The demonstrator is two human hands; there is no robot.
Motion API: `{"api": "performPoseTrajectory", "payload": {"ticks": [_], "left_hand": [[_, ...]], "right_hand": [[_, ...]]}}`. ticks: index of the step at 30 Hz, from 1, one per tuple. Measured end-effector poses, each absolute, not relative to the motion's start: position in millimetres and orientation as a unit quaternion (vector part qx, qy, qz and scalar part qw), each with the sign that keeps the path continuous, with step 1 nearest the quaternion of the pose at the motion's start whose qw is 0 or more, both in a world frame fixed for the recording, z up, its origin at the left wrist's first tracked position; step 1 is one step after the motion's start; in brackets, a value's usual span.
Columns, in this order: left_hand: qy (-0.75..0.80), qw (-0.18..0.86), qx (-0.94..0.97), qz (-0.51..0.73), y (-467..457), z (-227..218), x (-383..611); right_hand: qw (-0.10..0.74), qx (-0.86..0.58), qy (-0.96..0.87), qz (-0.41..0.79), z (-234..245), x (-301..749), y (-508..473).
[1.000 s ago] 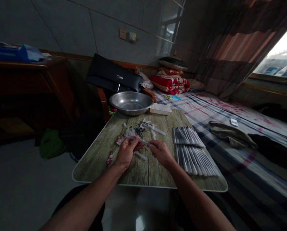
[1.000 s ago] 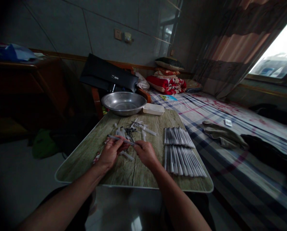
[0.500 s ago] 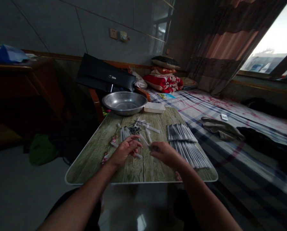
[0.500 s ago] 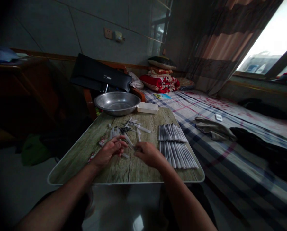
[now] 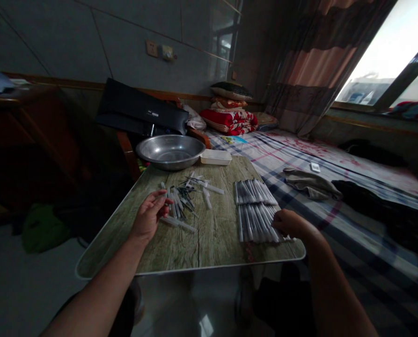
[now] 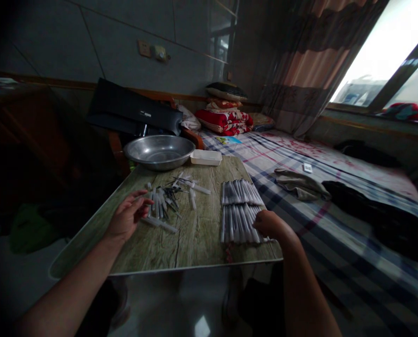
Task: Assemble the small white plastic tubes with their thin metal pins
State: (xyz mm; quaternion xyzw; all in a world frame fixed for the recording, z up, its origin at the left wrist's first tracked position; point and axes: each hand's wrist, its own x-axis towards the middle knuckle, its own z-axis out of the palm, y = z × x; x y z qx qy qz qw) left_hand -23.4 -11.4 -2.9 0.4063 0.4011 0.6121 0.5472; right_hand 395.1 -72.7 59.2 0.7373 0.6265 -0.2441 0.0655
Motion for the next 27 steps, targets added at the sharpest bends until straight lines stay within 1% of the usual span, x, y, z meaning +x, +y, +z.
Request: {"api": "performPoseTrajectory", "payload": {"ticks": [14,17,20,23,25,27], "left_hand": [[0.405,0.539,0.393,0.625,-8.9,-1.9,-21.2],[0.412,0.525,0.376,0.643,-6.5,-3.0,-22.7],[0.425,0.500,0.353,0.667,-2.9,-5.4,-25.1],[0.427,0.493,0.330,0.682,0.4,-7.5,-26.9],[0.429,0.497,0.315,0.686,1.7,-8.2,-27.2],[0.430,0.500,0.306,0.687,2.1,-8.2,-27.0]], "right_hand": [[0.084,0.732,0.658,-0.154,44.8,386.6,-60.5],[0.053,0.725,0.676,-0.116,48.3,382.6,-56.1],[-0.024,0.696,0.714,-0.078,54.8,362.8,-49.4],[-0.087,0.643,0.758,-0.073,56.6,325.3,-42.3],[-0.095,0.608,0.782,-0.098,52.7,295.9,-38.3],[-0.081,0.582,0.800,-0.119,45.2,268.5,-34.8]]}}
